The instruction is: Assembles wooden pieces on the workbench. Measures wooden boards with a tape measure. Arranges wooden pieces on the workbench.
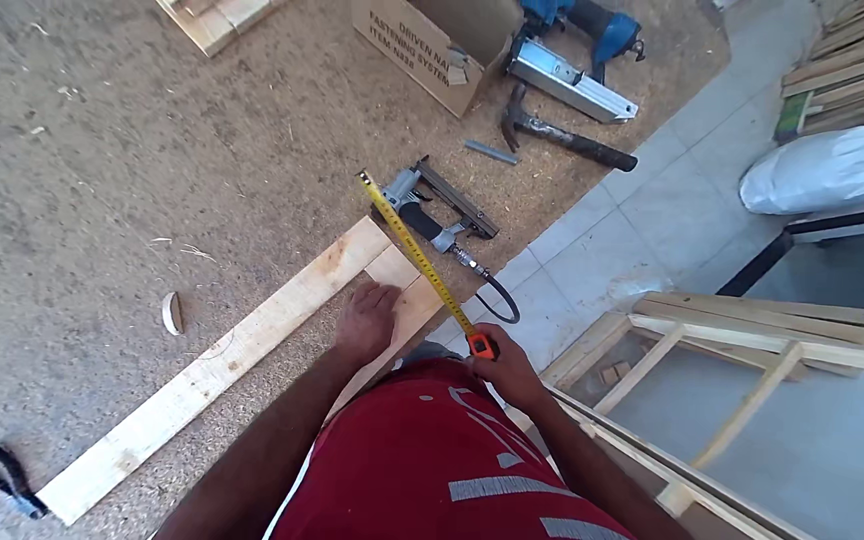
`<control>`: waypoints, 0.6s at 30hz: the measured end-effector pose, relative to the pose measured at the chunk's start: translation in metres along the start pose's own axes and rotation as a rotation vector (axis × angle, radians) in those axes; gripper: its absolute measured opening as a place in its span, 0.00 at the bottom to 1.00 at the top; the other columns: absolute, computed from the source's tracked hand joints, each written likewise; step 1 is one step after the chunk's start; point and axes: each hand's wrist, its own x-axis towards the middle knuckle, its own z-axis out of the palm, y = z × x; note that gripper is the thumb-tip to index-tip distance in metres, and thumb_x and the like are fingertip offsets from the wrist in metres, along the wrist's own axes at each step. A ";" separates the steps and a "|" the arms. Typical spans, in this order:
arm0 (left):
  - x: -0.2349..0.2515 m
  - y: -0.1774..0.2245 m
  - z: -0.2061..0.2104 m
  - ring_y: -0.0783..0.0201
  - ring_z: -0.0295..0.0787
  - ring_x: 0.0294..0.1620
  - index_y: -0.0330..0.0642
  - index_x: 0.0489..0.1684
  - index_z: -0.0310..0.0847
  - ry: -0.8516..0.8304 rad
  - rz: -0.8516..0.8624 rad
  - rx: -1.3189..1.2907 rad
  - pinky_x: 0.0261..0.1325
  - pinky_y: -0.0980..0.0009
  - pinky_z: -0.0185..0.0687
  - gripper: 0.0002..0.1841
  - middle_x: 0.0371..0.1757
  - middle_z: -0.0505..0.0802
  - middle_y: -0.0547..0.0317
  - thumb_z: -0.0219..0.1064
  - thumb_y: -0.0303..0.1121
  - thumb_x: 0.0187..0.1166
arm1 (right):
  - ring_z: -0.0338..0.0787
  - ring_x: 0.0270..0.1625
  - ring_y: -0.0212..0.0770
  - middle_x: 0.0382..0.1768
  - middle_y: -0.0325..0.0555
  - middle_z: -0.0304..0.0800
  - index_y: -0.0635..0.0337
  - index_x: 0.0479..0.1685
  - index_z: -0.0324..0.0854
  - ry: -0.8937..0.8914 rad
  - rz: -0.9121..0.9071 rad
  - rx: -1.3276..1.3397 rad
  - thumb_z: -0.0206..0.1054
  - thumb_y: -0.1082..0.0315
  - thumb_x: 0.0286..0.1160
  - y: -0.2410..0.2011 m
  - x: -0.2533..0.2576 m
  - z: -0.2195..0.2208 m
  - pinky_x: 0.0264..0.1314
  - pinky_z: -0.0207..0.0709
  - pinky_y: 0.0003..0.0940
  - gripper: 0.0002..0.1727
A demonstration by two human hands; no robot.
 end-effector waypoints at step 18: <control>0.052 -0.074 -0.119 0.27 0.67 0.84 0.41 0.86 0.67 0.104 -0.606 0.092 0.80 0.28 0.67 0.49 0.82 0.73 0.28 0.85 0.49 0.62 | 0.91 0.36 0.39 0.40 0.40 0.92 0.44 0.69 0.81 -0.017 0.090 -0.154 0.77 0.51 0.60 0.018 0.004 -0.021 0.39 0.88 0.46 0.32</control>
